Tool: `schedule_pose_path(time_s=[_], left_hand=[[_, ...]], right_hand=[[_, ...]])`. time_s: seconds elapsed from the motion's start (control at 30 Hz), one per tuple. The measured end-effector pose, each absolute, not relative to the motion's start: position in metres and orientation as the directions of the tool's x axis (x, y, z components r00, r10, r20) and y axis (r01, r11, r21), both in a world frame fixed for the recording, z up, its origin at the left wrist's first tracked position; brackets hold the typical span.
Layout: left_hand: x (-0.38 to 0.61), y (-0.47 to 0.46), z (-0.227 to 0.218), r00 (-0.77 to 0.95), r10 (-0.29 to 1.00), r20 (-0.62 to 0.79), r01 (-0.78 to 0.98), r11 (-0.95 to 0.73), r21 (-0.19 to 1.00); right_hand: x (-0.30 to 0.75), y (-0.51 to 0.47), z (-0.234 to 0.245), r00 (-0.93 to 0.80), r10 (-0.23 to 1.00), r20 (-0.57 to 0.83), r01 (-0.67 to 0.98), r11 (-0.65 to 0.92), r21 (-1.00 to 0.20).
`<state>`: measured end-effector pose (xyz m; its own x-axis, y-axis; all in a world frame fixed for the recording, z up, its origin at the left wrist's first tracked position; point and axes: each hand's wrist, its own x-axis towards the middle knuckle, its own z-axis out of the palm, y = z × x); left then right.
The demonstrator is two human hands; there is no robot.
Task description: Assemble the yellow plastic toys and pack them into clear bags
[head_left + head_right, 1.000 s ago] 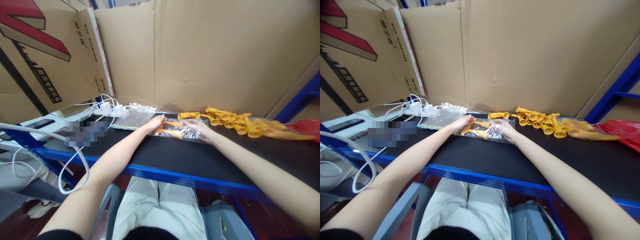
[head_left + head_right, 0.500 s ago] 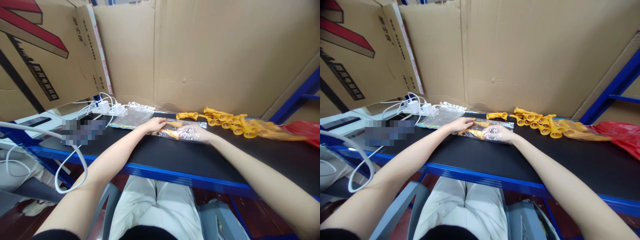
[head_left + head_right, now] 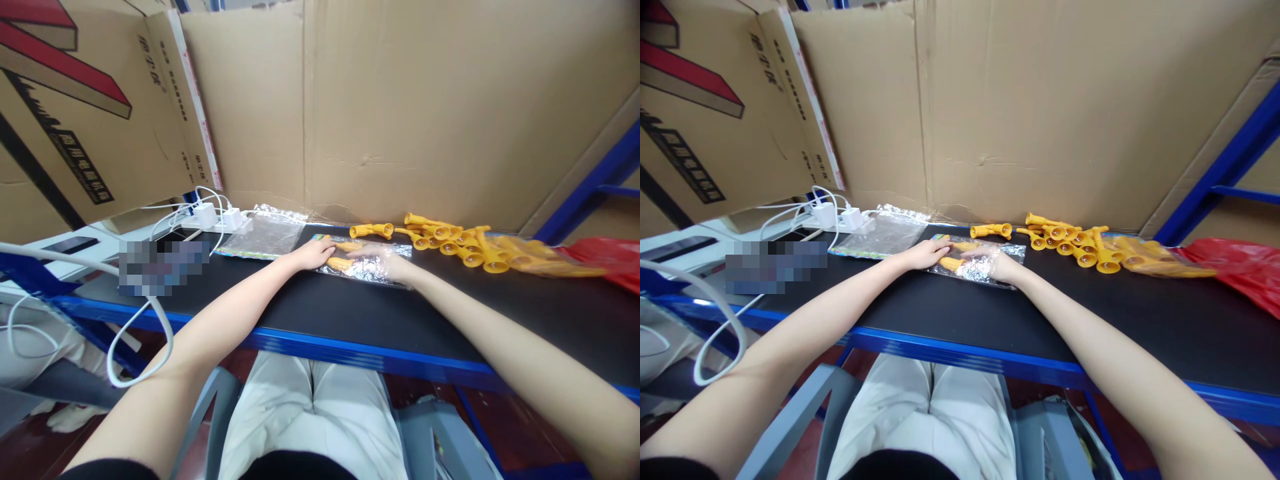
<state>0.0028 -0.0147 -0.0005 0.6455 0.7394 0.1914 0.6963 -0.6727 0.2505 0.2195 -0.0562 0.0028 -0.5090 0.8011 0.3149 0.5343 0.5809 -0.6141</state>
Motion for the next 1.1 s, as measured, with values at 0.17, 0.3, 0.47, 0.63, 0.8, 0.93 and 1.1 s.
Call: schedule_pose_path(time_s=[0.17, 0.3, 0.47, 0.63, 0.8, 0.93, 1.1], left_hand=[[0.005, -0.013, -0.004, 0.636, 0.766, 0.09, 0.727, -0.635, 0.262], [0.006, -0.013, -0.002, 0.633, 0.772, 0.061, 0.737, -0.625, 0.258], [0.006, -0.018, 0.003, 0.616, 0.788, 0.019, 0.759, -0.599, 0.254], [0.007, -0.018, 0.001, 0.608, 0.791, 0.07, 0.759, -0.604, 0.244], [0.01, -0.016, -0.001, 0.613, 0.79, 0.021, 0.766, -0.601, 0.228], [0.01, -0.016, 0.0, 0.6, 0.8, -0.014, 0.779, -0.58, 0.236], [0.008, -0.012, -0.003, 0.603, 0.798, -0.016, 0.779, -0.584, 0.227]], right_hand=[[0.222, -0.059, 0.007, -0.458, 0.854, 0.249, 0.587, 0.5, -0.637], [0.215, -0.06, 0.005, -0.379, 0.882, 0.28, 0.603, 0.465, -0.649], [0.213, -0.055, -0.004, -0.379, 0.865, 0.33, 0.586, 0.5, -0.638], [0.217, -0.049, -0.009, -0.406, 0.856, 0.319, 0.565, 0.51, -0.648], [0.221, -0.048, -0.006, -0.455, 0.842, 0.291, 0.522, 0.517, -0.678], [0.23, -0.05, 0.007, -0.525, 0.82, 0.228, 0.51, 0.518, -0.687], [0.254, -0.052, 0.033, -0.469, 0.883, 0.012, 0.65, 0.354, -0.672]])
